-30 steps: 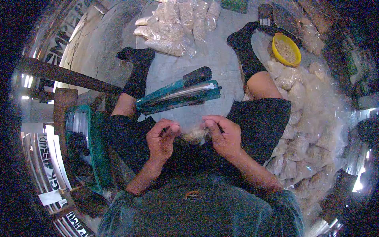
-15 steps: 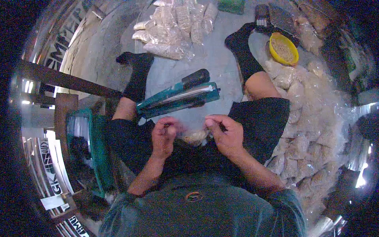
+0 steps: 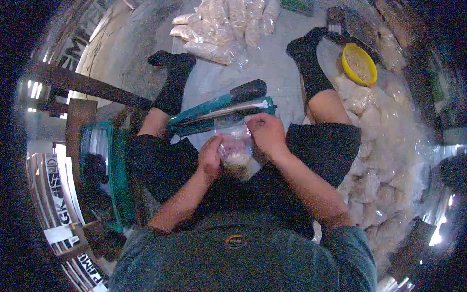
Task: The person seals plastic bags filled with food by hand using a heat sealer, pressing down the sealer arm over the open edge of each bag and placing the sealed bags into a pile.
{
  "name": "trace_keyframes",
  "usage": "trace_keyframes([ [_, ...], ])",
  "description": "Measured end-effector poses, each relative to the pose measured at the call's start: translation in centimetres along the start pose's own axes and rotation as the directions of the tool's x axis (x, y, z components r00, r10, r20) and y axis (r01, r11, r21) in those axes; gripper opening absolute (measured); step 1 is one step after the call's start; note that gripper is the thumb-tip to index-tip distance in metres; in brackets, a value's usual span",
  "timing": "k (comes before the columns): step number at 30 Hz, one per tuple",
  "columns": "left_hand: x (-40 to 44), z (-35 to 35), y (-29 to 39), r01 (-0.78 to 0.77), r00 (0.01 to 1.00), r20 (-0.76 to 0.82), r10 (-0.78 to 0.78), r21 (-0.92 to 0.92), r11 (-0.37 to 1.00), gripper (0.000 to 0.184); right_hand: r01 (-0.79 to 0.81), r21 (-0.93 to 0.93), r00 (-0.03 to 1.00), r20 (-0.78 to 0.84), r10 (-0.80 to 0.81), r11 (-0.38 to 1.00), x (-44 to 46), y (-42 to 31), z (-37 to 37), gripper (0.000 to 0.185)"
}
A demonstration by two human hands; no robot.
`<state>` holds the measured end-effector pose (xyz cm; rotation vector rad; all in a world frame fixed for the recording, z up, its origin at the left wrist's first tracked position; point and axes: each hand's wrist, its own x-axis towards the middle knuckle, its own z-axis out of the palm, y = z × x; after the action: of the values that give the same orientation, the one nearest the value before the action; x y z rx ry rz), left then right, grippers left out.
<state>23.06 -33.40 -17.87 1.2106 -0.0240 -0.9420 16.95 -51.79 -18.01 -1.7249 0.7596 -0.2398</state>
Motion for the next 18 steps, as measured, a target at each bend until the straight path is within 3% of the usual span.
trace_keyframes([
  [2, 3.4, -2.0, -2.9, 0.125, 0.976, -0.129, -0.177, -0.333, 0.934, 0.049, 0.019, -0.088, 0.998, 0.06, -0.014, 0.996, 2.8, 1.1, 1.0, 0.027],
  [4, 4.7, -1.9, -2.4, 0.113, 0.979, -0.123, -0.163, -0.338, 0.934, 0.049, 0.031, -0.175, 0.993, 0.119, -0.01, 0.984, 4.1, 1.0, 1.6, 0.025],
  [7, 7.3, -3.3, -3.3, 0.095, 0.991, -0.065, -0.118, -0.288, 0.953, 0.049, 0.023, -0.22, 1.0, 0.002, -0.023, 0.975, 5.4, 1.0, 2.3, 0.024],
  [9, 8.3, -3.2, -3.4, 0.149, 0.988, 0.014, -0.156, -0.377, 0.914, 0.051, 0.077, -0.341, 0.995, -0.03, -0.093, 0.937, 5.9, 1.0, 2.2, 0.023],
  [13, 8.1, -2.4, -2.5, 0.179, 0.981, -0.005, -0.192, -0.343, 0.922, 0.052, -0.028, -0.344, 0.999, 0.029, 0.04, 0.939, 5.9, 0.5, 1.2, 0.021],
  [15, 8.4, -2.6, -2.7, 0.241, 0.964, -0.018, -0.265, -0.358, 0.902, 0.052, 0.051, -0.405, 0.997, -0.036, -0.072, 0.913, 6.3, 2.0, 1.2, 0.018],
  [18, 8.4, -2.9, -3.2, 0.214, 0.972, -0.022, -0.235, -0.342, 0.915, 0.052, 0.112, -0.363, 0.989, -0.046, -0.137, 0.925, 7.1, 4.0, -1.2, 0.018],
])
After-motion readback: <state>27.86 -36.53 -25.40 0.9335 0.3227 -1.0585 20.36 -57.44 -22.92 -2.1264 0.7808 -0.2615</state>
